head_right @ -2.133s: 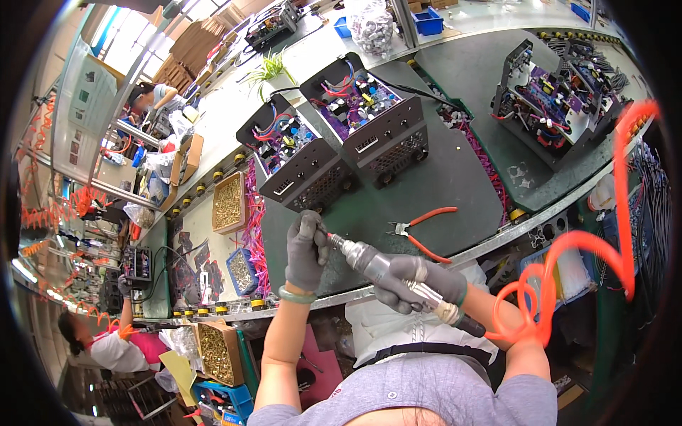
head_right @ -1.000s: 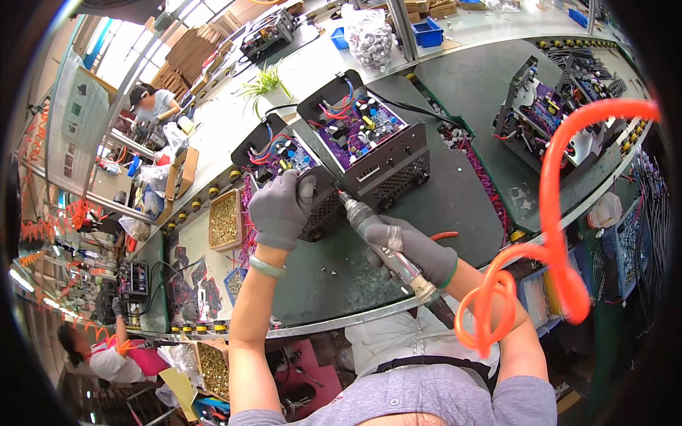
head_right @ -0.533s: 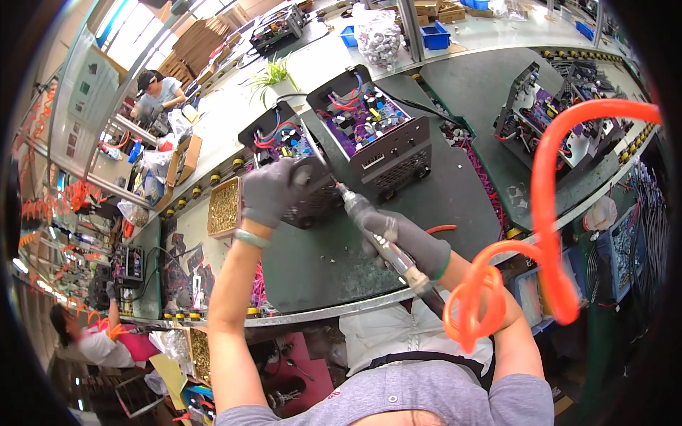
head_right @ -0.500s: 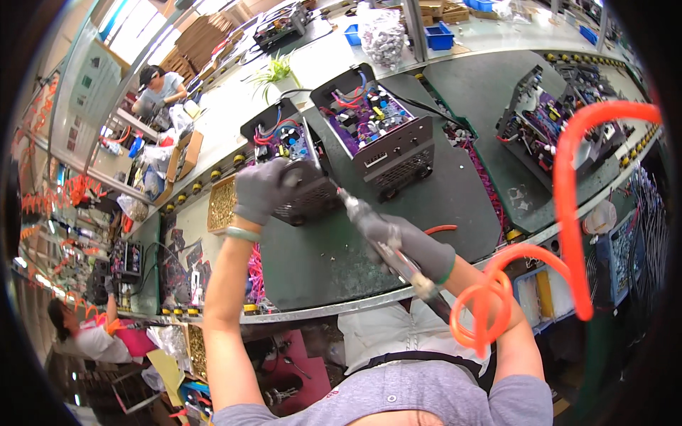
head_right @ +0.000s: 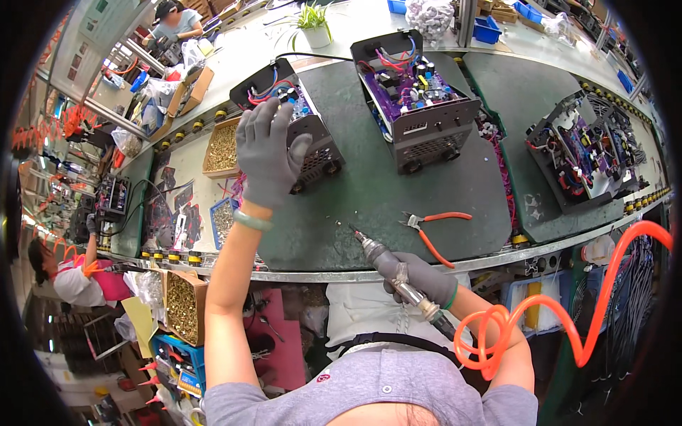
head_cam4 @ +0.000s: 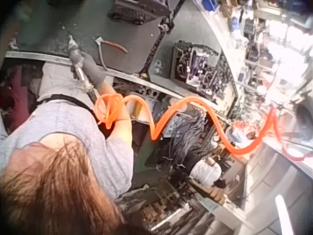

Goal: The person assembles electronic components on a circuit board using a pneumatic screwdriver and pliers. They secure screws, connect wires, and manipulate small parts on a workbench in a factory setting.

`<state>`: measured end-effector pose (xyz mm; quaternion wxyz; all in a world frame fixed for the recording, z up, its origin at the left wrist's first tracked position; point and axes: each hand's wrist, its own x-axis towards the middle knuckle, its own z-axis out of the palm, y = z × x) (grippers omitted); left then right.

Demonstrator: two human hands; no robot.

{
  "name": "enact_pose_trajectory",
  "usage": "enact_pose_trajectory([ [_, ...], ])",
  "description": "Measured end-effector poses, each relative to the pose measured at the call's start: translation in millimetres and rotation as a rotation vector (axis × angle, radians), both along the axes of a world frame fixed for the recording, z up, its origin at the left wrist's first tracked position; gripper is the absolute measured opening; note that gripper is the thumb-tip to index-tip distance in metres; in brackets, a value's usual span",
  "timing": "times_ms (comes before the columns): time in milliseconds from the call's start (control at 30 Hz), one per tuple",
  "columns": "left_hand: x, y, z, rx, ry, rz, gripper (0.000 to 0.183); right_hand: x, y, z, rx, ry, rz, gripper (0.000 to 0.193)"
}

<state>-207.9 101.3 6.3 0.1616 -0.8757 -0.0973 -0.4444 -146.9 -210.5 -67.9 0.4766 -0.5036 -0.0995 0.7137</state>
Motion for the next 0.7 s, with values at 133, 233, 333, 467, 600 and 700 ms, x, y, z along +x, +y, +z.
enact_pose_trajectory([
  [133,-38.7,-53.7,-44.7,-0.413,0.239,-0.208,0.021,4.6,-6.3,-0.8,0.037,0.024,-0.017,0.046],
  [233,-66.7,-70.6,-101.5,-0.754,0.438,-0.153,0.014,4.3,-7.1,-1.8,0.033,0.041,-0.035,0.046],
  [333,-74.8,-86.3,-119.5,-0.793,0.445,-0.067,0.011,5.6,-6.5,-1.7,0.022,0.050,-0.054,0.045],
  [467,-73.5,-89.6,-132.2,-0.577,0.339,-0.047,0.013,-0.9,-8.0,-7.6,0.038,0.021,-0.065,0.041],
  [600,-68.5,-80.7,-131.3,-0.789,0.066,-0.184,0.015,-1.3,-17.0,8.5,0.131,-0.092,0.012,0.047],
  [700,-59.9,-87.8,-90.4,-1.672,-0.022,-0.324,0.021,0.3,-23.0,28.2,0.211,-0.066,-0.040,0.048],
])
